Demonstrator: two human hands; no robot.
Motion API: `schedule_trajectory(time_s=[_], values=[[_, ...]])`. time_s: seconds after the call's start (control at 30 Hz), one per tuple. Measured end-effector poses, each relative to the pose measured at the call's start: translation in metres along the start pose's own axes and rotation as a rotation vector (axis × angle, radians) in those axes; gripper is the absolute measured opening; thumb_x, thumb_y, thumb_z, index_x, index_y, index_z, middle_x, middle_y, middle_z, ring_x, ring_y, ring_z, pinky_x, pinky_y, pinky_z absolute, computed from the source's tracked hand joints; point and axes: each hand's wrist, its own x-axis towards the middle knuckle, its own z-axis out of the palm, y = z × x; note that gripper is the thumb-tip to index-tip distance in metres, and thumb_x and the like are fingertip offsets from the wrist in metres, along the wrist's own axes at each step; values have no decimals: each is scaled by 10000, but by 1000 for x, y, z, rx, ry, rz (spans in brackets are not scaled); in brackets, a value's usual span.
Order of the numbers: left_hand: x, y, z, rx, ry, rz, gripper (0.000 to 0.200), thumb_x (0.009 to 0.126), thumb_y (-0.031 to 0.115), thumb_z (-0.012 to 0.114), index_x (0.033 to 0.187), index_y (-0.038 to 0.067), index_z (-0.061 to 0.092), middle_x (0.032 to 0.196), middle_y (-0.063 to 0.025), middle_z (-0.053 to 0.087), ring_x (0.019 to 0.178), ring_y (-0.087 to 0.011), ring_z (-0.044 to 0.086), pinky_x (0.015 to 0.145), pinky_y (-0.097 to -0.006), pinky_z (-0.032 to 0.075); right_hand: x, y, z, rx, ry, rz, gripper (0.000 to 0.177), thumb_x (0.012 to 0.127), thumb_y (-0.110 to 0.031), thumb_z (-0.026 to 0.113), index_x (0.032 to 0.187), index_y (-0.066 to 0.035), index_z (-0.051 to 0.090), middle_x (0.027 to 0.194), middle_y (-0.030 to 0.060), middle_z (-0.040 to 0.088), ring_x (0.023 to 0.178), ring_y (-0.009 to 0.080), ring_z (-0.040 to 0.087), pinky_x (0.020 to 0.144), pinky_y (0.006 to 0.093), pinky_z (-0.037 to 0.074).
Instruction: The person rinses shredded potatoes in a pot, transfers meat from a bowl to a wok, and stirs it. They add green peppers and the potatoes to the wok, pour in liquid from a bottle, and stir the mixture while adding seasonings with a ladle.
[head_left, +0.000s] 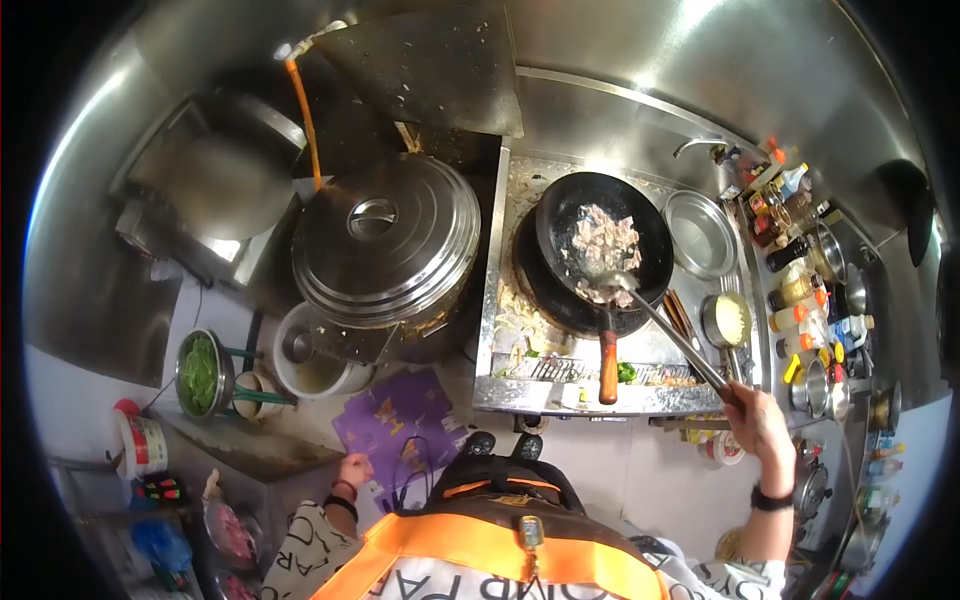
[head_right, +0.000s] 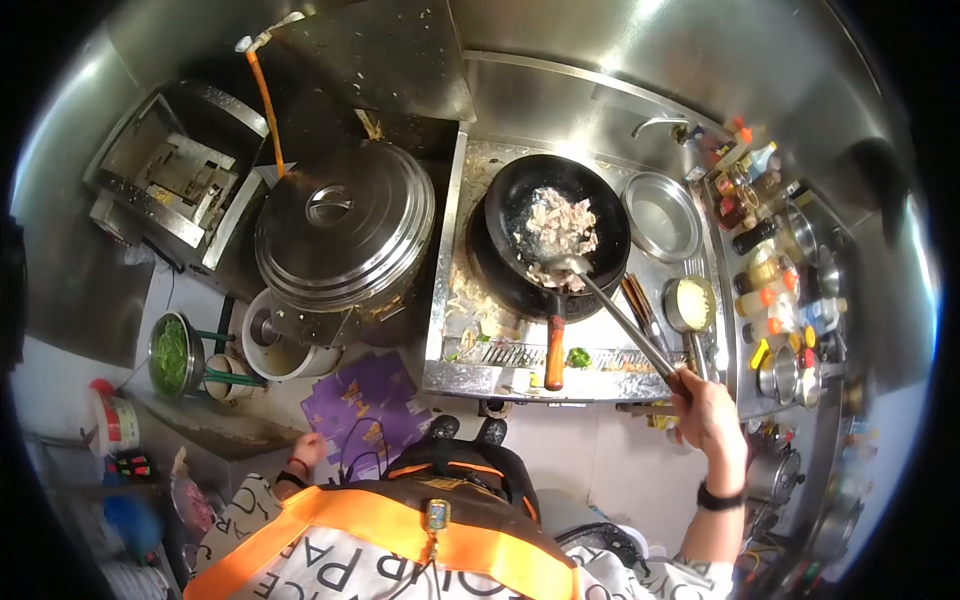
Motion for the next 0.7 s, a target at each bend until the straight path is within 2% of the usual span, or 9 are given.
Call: schedule_trajectory(time_s=[0.03, 0.13, 0.17, 0.27, 0.3, 0.37, 0.5, 0.57, 0.7], values=[[5, -20, -1, 64, -18, -18, 164, 790, 78, 575, 945, 29, 590, 752, -47, 578, 626, -158, 576, 526, -293, 477, 13, 9, 19, 54, 43, -38, 231, 774, -49, 579, 1002, -81, 597, 820, 167, 635, 799, 331, 620, 666, 364, 491], [120, -179, -11, -764, -494, -526, 149, 777, 107, 578, 911, 45, 602, 672, -30, 566, 609, -159, 557, 536, -296, 475, 77, 28, 83, 70, 131, -113, 178, 785, -50, 569, 963, -38, 579, 865, 215, 617, 834, 354, 608, 669, 370, 492], [112, -172, -7, -492, -387, -313, 154, 788, 110, 577, 927, 49, 601, 703, -36, 574, 624, -152, 562, 546, -287, 477, 87, 28, 88, 70, 131, -114, 178, 785, -50, 569, 963, -38, 579, 865, 215, 617, 834, 354, 608, 669, 370, 492], [21, -32, 14, 174, -206, -38, 169, 818, 118, 575, 976, 61, 597, 797, -56, 600, 669, -130, 578, 578, -258, 484, 91, 25, 90, 216, 127, -218, 173, 785, -20, 553, 957, -18, 563, 831, 238, 607, 818, 372, 605, 669, 388, 486], [18, -16, 18, 169, -206, -46, 169, 818, 118, 575, 976, 61, 597, 797, -56, 600, 669, -130, 578, 578, -258, 484, 77, 28, 81, 163, 99, -202, 178, 787, -16, 543, 964, -20, 561, 821, 238, 606, 801, 376, 607, 658, 396, 485], [14, 4, 24, -153, -68, 24, 224, 834, 100, 561, 1052, 48, 564, 858, -68, 597, 675, -132, 589, 574, -244, 485, 48, 33, 65, 65, 64, -186, 181, 792, -13, 530, 970, -23, 558, 798, 236, 607, 772, 382, 609, 639, 416, 481], [5, 28, 25, -127, -11, 28, 261, 833, 73, 539, 1090, 26, 535, 851, -76, 597, 650, -143, 586, 565, -242, 480, 60, 36, 72, 41, 103, -212, 159, 802, -33, 522, 958, -17, 546, 774, 237, 608, 759, 391, 604, 634, 439, 485], [14, 11, 25, -156, -84, -132, 258, 831, 60, 525, 1083, 12, 536, 826, -79, 591, 633, -145, 584, 548, -251, 477, 90, 39, 88, 84, 161, -211, 129, 762, -41, 566, 882, -1, 540, 765, 261, 568, 779, 423, 566, 601, 436, 456], [11, -13, 20, 24, -86, -42, 232, 822, 39, 518, 1049, 2, 541, 787, -85, 593, 605, -159, 582, 492, -281, 458, 83, 40, 96, 78, 191, -186, 112, 772, -40, 554, 875, -4, 528, 744, 257, 566, 747, 427, 567, 584, 452, 450]])
